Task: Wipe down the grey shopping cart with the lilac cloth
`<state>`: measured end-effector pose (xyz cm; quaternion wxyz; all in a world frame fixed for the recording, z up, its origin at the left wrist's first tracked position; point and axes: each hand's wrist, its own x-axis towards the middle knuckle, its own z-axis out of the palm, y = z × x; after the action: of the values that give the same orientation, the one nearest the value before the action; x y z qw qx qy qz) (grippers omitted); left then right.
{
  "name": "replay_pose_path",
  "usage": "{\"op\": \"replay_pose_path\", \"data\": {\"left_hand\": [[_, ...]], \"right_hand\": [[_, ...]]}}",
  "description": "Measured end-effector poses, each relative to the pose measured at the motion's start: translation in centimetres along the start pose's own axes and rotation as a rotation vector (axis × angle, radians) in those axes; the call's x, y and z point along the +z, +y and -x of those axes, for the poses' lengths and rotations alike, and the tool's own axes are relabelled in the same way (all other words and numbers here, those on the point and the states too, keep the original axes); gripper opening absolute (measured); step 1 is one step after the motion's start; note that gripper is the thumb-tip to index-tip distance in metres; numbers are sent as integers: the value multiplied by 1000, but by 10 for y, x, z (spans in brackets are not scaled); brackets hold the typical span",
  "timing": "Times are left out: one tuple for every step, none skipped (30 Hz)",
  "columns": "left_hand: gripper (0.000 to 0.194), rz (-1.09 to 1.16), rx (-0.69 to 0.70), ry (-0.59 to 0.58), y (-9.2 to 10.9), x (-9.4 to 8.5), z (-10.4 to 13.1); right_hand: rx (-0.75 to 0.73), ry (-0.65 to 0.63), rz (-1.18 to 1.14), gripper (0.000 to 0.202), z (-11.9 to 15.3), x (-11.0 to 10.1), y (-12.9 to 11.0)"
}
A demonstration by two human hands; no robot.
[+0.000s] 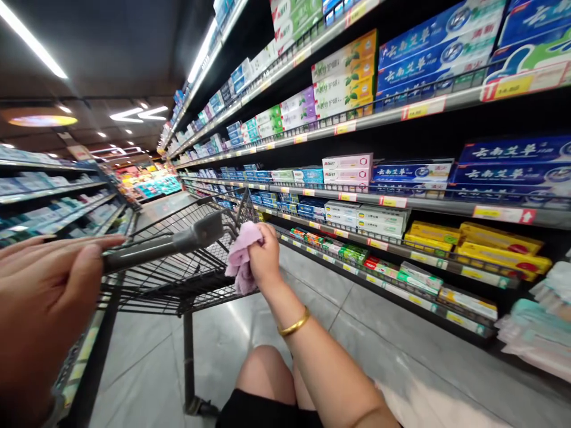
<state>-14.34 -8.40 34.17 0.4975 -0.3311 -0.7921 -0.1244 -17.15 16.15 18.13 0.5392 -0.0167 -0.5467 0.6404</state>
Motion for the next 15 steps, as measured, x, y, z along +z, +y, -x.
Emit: {"op": "replay_pose_path", "data": {"left_hand": [[42,49,3,-25,13,-3,-2],[43,87,44,-5,26,-4,-4],[45,123,73,10,40,-5,-6],[46,137,82,-1,52,-5,-8],[48,136,95,-16,63,-3,-10],[50,126,108,-49,71,0,-11],[50,102,102,-70,76,3,-11],[48,72,91,-66,79,7,-10],[43,43,77,-31,79,12,-9],[37,18,62,22,77,16,-7],[33,-1,51,72,74,20,-4],[32,-10,43,119,70,23,-2],[33,-11,38,140,66,25,-1],[36,-10,27,137,63,25,1],[38,-7,4,128,59,25,3]], "right_hand": [[18,16,-9,20,2,2,-1],[56,30,-21,19,7,4,0],[100,27,-27,19,13,4,5],[147,22,-29,20,20,4,13],[191,18,-26,20,28,4,21],[227,17,-20,20,35,3,30],[250,18,-12,21,40,3,36],[264,20,-5,22,44,3,39],[277,21,1,23,45,4,39],[280,22,5,25,44,7,35],[267,22,6,26,42,11,28],[236,19,5,27,38,16,18],[184,13,1,27,35,21,8],[118,8,-3,25,33,26,-2],[58,2,-2,24,33,31,-8]]}}
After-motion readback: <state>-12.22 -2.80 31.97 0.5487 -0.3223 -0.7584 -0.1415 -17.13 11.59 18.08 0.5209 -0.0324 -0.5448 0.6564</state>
